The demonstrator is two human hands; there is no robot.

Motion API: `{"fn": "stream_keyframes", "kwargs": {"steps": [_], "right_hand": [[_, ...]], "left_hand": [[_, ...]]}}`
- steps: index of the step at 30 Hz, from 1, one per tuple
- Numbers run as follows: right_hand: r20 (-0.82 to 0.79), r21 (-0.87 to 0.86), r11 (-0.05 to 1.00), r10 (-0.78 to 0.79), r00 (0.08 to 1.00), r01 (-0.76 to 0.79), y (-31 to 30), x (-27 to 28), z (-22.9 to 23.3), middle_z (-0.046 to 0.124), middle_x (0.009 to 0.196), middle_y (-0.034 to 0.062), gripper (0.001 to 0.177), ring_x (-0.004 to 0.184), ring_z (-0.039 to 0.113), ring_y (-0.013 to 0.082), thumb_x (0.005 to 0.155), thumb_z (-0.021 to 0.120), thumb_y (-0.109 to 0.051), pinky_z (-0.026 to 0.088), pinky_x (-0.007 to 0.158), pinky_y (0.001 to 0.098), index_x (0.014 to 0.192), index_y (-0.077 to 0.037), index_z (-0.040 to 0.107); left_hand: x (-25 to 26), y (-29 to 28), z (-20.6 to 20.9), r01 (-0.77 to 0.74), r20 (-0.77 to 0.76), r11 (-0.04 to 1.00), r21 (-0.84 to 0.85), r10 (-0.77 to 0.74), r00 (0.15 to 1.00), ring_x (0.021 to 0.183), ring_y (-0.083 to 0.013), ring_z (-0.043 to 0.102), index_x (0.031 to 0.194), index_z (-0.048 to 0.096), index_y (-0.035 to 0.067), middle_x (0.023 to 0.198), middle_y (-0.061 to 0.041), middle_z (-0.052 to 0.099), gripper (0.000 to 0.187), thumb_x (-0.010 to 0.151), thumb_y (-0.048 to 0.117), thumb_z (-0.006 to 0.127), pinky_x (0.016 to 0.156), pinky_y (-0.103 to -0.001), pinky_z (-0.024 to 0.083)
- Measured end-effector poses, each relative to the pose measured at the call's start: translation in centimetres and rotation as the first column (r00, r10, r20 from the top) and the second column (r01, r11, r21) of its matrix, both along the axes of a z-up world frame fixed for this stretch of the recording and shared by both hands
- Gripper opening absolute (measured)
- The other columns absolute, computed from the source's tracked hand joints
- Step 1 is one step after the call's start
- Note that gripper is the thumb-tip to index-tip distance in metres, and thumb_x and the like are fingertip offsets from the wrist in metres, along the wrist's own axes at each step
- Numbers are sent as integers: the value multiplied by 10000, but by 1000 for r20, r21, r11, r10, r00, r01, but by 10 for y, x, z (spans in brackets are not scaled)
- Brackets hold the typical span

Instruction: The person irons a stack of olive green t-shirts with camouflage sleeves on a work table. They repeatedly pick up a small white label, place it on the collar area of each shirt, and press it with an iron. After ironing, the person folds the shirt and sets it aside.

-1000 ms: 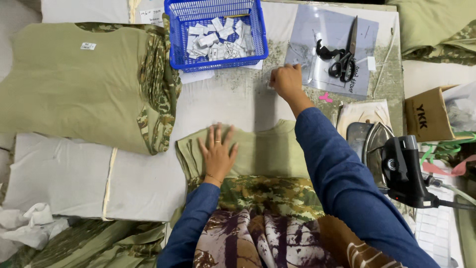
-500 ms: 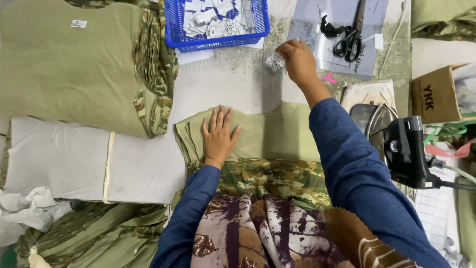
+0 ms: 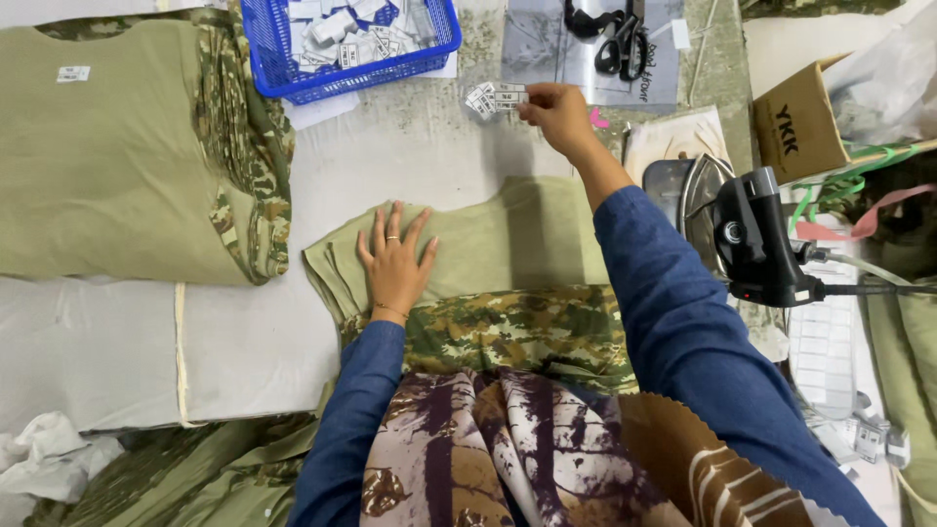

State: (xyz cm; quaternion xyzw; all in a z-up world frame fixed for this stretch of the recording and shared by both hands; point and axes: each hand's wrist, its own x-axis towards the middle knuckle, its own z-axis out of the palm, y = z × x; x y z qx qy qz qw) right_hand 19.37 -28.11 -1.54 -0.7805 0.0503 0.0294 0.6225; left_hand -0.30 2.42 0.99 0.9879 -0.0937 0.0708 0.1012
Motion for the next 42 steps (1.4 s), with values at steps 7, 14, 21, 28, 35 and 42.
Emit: {"fn": "stream_keyframes", "kwargs": {"steps": [7, 14, 21, 28, 35, 42], "right_hand": [[-141, -85, 990, 97, 985, -110, 16, -15, 50, 530, 962, 72, 523, 733, 653, 143, 842, 716, -13, 546, 734, 257, 1326, -146, 570], [-78, 37, 997, 64, 995, -62, 20, -75, 72, 650, 1024, 118, 270, 829, 696, 186, 841, 737, -38, 600, 736, 285, 1101, -20, 665], [-83, -454, 819, 354, 931, -352, 42, -192, 30, 637, 1112, 147, 289, 954, 662, 406, 837, 737, -227, 553, 804, 506, 1108, -137, 691], [-123, -695, 705, 76, 989, -141, 48, -208, 37, 545, 1150, 81, 327, 1052, 602, 316, 833, 769, -412, 513, 830, 403, 963, -144, 633], [-88, -644, 758, 56, 995, -100, 58, -200, 27, 509, 1056, 112, 435, 1010, 541, 340, 778, 799, -443, 454, 826, 420, 930, -114, 561], [-124, -614, 785, 14, 992, -88, 53, -197, 30, 524, 1084, 120, 422, 1051, 534, 358, 739, 821, -403, 424, 869, 438, 928, -128, 563]], "left_hand": [[1, 0, 3, -18, -76, 999, -38, 15, 997, 1433, -302, 301, 1408, 495, 367, 1533, -44, 400, 476, 978, 551, 406, 1109, -560, 196], [2, 1, -5, -20, -105, 998, -62, 13, 994, 1440, -308, 287, 1419, 465, 376, 1549, -52, 366, 463, 991, 547, 415, 1099, -584, 168], [2, -2, -8, -43, -160, 998, -39, 36, 986, 1454, -337, 258, 1454, 403, 360, 1579, -84, 311, 495, 997, 550, 394, 1097, -632, 132], [-21, -33, 0, -212, -283, 973, -96, 178, 943, 1483, -418, 90, 1563, 231, 206, 1613, -199, 177, 714, 993, 607, 387, 1077, -709, -26], [-11, -49, 15, -244, -356, 959, -145, 179, 917, 1484, -438, 19, 1571, 172, 169, 1624, -210, 86, 971, 843, 657, 592, 1008, -777, -51], [-12, -46, 13, -243, -358, 957, -158, 174, 917, 1488, -417, 31, 1568, 198, 167, 1628, -188, 85, 952, 845, 637, 599, 995, -781, -57]]}}
